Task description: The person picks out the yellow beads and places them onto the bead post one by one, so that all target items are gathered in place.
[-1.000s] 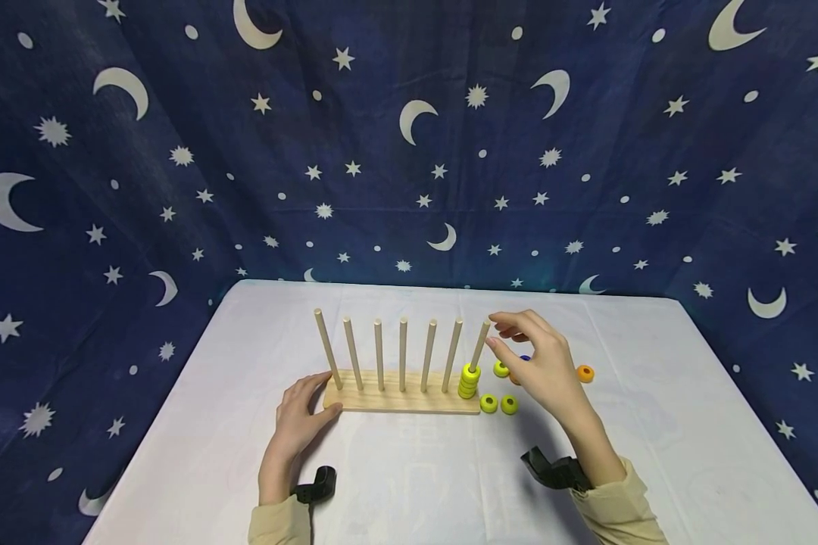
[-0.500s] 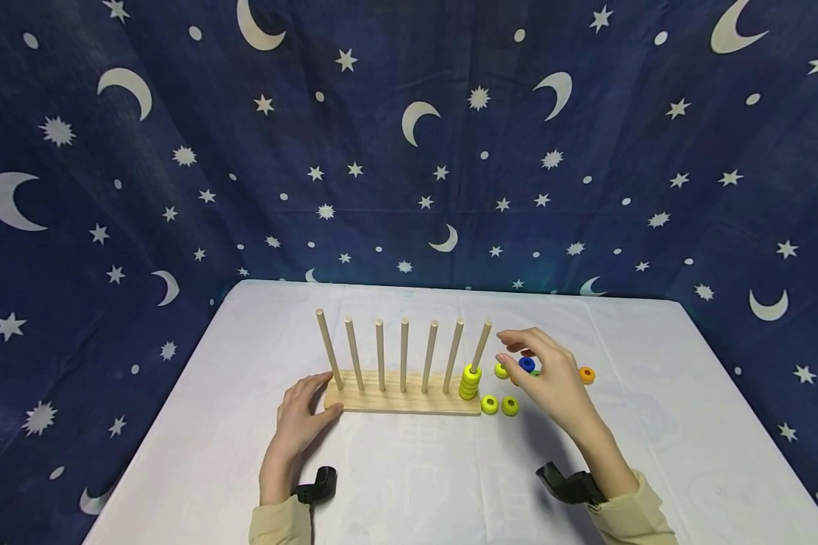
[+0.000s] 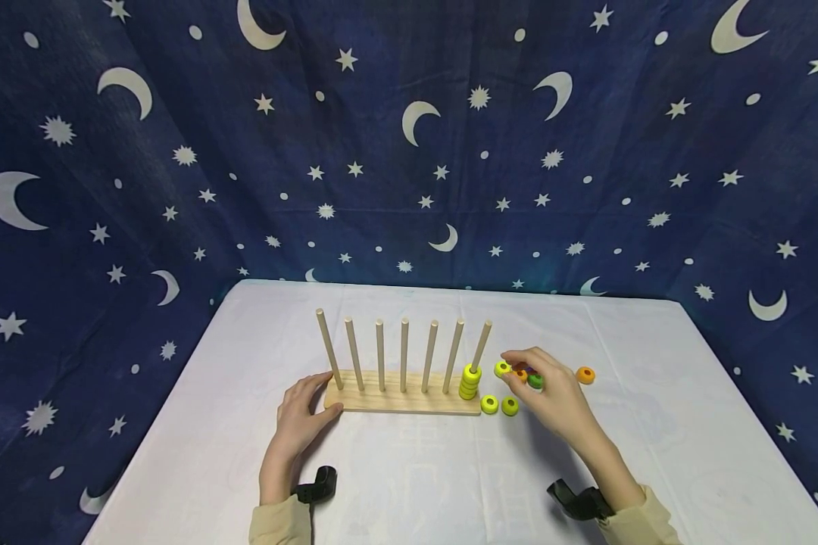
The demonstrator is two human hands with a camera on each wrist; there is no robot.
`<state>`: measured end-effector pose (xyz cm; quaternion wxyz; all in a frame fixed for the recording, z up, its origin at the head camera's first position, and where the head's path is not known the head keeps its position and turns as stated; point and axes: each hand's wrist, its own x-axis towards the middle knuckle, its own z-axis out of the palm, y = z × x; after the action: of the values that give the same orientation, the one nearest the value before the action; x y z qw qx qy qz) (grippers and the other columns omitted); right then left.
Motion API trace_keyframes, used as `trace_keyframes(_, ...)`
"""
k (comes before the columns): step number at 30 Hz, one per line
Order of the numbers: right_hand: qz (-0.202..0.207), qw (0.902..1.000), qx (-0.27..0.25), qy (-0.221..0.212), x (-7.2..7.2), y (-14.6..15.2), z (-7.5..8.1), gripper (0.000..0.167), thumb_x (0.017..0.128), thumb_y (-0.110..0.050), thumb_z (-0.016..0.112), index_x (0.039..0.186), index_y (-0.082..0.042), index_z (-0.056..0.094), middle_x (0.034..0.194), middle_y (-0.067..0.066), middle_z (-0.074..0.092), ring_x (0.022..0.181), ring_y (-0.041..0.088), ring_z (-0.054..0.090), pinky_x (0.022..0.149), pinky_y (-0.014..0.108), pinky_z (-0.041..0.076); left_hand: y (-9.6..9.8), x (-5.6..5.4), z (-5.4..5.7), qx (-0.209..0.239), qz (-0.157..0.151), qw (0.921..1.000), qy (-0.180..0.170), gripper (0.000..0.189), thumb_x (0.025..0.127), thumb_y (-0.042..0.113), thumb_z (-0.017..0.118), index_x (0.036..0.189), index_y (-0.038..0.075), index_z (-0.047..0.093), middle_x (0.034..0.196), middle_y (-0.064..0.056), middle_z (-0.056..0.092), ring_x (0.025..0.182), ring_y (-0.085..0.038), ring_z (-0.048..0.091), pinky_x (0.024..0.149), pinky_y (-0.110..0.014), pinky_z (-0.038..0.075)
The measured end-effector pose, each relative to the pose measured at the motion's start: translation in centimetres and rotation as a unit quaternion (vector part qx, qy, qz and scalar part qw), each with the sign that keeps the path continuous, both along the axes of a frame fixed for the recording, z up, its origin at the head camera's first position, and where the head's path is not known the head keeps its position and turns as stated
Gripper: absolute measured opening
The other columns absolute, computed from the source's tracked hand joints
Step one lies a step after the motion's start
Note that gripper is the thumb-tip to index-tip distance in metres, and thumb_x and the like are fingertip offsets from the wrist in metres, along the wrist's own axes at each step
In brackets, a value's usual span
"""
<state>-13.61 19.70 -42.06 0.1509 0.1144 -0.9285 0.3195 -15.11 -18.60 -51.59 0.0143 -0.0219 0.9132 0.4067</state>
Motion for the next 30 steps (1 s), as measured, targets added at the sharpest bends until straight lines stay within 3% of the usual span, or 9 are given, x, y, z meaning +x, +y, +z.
trace_keyframes(10,0.01,0.9998,-0.001,-0.014,0.3,0.8,-1.9,0.025,0.084,-0.014,0.073,0.109,-0.01,0.069,0.096,0.002,0.069,0.086,0.02,0.064,0.077,0.042,0.056,0.0,0.0,0.0,0.001,0.0,1.0,0.002,0.061,0.084,0.025,0.072,0.14,0.016,0.048,0.147,-0.014,0.043,0.141,-0.037,0.024,0.11,-0.061,0.016)
trace_keyframes(19,0.015,0.9985,0.012,-0.05,0.5,1.4,-2.9,0.026,0.083,-0.014,0.074,0.109,-0.013,0.068,0.101,0.002,0.07,0.09,0.015,0.064,0.079,0.038,0.055,0.1,0.0,0.0,0.003,0.002,1.0,0.004,0.062,0.084,0.024,0.072,0.14,0.015,0.048,0.147,-0.013,0.043,0.141,-0.037,0.024,0.111,-0.06,0.016)
trace_keyframes(30,0.029,0.994,0.007,-0.105,0.2,2.3,-4.9,0.032,0.082,-0.012,0.075,0.113,-0.011,0.066,0.105,0.003,0.07,0.095,0.02,0.066,0.082,0.042,0.056,0.0,-0.1,-0.1,0.0,0.001,1.0,-0.002,0.063,0.084,0.023,0.071,0.141,0.014,0.047,0.148,-0.013,0.041,0.142,-0.036,0.023,0.111,-0.06,0.015)
